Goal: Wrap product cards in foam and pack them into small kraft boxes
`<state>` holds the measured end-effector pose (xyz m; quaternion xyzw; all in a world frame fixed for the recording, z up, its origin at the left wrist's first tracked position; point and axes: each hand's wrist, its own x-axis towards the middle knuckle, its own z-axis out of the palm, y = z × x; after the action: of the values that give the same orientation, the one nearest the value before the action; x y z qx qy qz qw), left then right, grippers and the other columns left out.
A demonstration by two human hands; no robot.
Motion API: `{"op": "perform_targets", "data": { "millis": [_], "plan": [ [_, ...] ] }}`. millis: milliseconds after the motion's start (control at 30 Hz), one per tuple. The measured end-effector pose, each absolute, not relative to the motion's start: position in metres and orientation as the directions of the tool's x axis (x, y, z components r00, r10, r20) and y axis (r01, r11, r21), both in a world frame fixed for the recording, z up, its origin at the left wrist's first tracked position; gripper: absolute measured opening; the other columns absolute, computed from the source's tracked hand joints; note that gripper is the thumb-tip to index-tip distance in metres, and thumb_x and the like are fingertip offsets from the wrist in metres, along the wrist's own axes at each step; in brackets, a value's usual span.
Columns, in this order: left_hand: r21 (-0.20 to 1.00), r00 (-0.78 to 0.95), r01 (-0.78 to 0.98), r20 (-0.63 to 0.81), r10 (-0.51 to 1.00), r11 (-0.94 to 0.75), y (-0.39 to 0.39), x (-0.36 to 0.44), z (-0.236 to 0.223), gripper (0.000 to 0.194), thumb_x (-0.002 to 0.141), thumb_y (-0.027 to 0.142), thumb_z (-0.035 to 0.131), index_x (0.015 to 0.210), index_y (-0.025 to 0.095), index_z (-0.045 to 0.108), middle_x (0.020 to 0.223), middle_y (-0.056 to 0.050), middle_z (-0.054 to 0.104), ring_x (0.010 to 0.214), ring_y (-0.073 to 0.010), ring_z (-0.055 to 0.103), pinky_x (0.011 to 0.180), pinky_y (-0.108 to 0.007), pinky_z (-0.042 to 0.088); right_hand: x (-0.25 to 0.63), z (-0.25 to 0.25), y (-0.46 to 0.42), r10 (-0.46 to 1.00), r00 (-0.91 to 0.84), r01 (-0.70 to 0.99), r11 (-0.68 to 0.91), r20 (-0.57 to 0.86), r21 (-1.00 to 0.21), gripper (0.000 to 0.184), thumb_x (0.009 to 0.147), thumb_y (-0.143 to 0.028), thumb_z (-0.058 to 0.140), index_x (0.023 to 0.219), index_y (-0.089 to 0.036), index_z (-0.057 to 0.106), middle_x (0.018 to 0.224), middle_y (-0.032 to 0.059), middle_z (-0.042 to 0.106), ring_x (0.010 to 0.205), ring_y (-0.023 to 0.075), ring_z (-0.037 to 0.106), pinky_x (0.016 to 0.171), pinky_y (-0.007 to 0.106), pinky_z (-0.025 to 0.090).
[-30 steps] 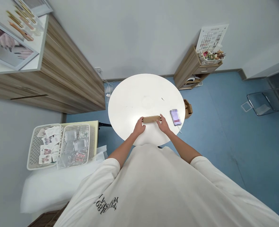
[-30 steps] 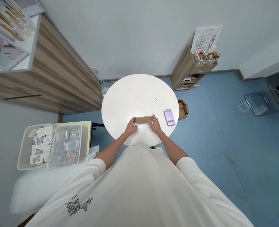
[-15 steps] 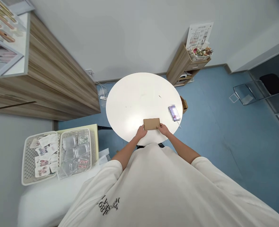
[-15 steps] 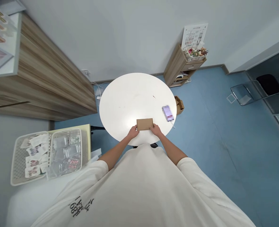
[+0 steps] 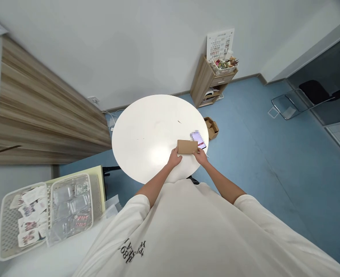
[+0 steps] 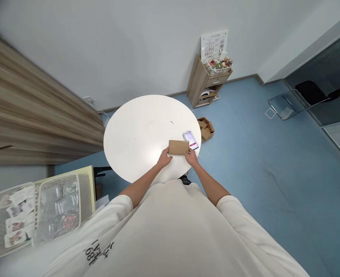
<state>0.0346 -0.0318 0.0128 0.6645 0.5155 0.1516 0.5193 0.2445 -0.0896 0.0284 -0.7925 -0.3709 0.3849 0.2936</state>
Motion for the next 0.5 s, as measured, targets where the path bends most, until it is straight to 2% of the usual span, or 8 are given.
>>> {"op": "perform_targets", "data": {
  "millis": [267, 400, 500],
  "plan": [
    [0.862, 0.517, 0.505, -0.266, 0.813, -0.039, -0.002, 0.155, 0.016, 0.087, 0.078, 0.014, 0.058, 0.16, 0.019, 0.027, 0.154, -0.015, 0.043, 0.144, -0.0297, 0.04, 0.117, -0.043, 0.037, 0.345, 0.043, -0.084, 0.779, 0.531, 0.267, -0.528, -0.334, -0.807, 0.04, 0.082, -0.034, 0.061, 0.119, -0.018, 0.066, 0.11, 0.011, 0.072, 0.097, 0.0268, 0.068, 0.088, 0.04, 0.056],
    [0.824, 0.544, 0.558, -0.275, 0.793, -0.096, 0.013, 0.206, 0.009, 0.088, 0.08, 0.018, 0.06, 0.16, 0.022, 0.023, 0.161, -0.015, 0.034, 0.146, -0.0319, 0.038, 0.114, -0.047, 0.04, 0.386, 0.046, -0.08, 0.761, 0.56, 0.198, -0.505, -0.326, -0.84, 0.04, 0.082, -0.034, 0.063, 0.119, -0.02, 0.066, 0.106, 0.009, 0.073, 0.097, 0.0268, 0.069, 0.088, 0.04, 0.057],
    [0.767, 0.536, 0.629, -0.312, 0.784, -0.125, 0.021, 0.232, 0.004, 0.086, 0.082, 0.023, 0.06, 0.159, 0.024, 0.022, 0.165, -0.015, 0.027, 0.151, -0.0336, 0.03, 0.116, -0.052, 0.035, 0.41, 0.043, -0.076, 0.753, 0.569, 0.157, -0.492, -0.329, -0.856, 0.039, 0.083, -0.033, 0.064, 0.119, -0.021, 0.066, 0.104, 0.0087, 0.073, 0.096, 0.0268, 0.069, 0.087, 0.04, 0.057]
  ]
}}
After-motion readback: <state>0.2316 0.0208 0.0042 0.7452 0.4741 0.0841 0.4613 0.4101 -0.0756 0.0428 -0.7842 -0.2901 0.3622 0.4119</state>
